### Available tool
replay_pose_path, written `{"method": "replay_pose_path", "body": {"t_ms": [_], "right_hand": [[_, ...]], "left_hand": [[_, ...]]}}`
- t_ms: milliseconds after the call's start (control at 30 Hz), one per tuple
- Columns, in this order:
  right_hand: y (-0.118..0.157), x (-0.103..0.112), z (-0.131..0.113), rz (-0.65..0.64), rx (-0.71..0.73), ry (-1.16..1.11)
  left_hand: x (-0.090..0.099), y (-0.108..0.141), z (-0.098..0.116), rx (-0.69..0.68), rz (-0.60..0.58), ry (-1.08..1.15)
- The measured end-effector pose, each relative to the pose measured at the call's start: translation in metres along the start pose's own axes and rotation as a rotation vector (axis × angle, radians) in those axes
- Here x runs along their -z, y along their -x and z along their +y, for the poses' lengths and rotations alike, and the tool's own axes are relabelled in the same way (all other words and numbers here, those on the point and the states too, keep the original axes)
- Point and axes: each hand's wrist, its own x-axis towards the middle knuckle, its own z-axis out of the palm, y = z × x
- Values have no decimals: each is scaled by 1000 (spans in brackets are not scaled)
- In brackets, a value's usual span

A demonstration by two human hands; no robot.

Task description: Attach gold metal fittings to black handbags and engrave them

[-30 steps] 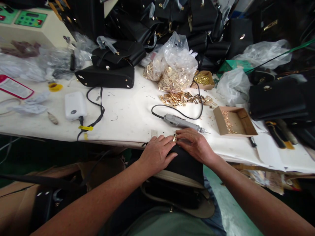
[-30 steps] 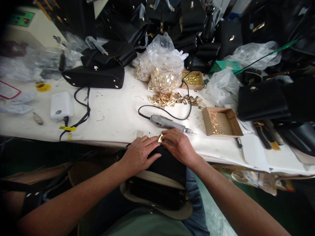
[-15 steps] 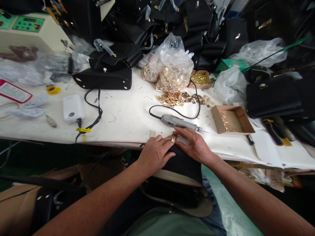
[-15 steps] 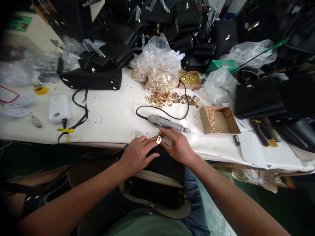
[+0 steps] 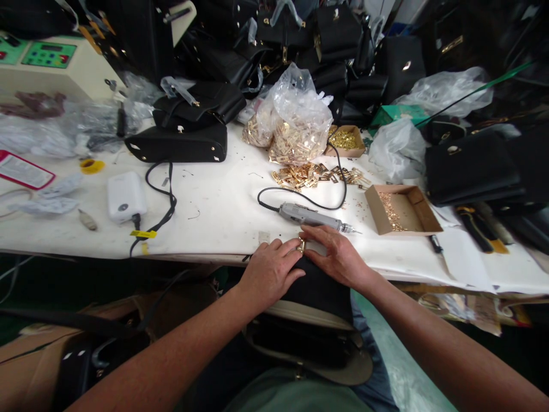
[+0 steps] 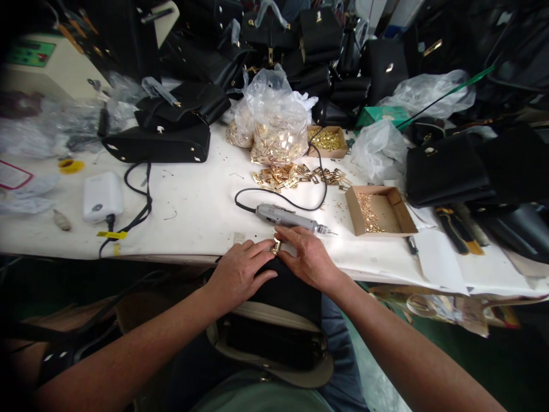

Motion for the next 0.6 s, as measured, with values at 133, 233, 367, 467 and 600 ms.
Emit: {"method": "replay_pose_path", "body": {"t_ms": [133, 233, 367, 467, 600], "right_hand": [[0, -2, 2, -1, -6, -12], [0, -2, 3, -2, -11, -23], [-2, -2, 1, 13, -23, -17], [-4, 0, -5, 10, 13, 27], [-3, 6, -15, -23, -107, 183]], "left_hand": [[1, -1, 0, -1, -27, -24], [1, -1, 1, 3, -21, -30], [1, -1, 0, 6, -5, -10], [0, -1, -1, 5, 1, 3], [-1, -1, -1, 1, 4, 1]]}}
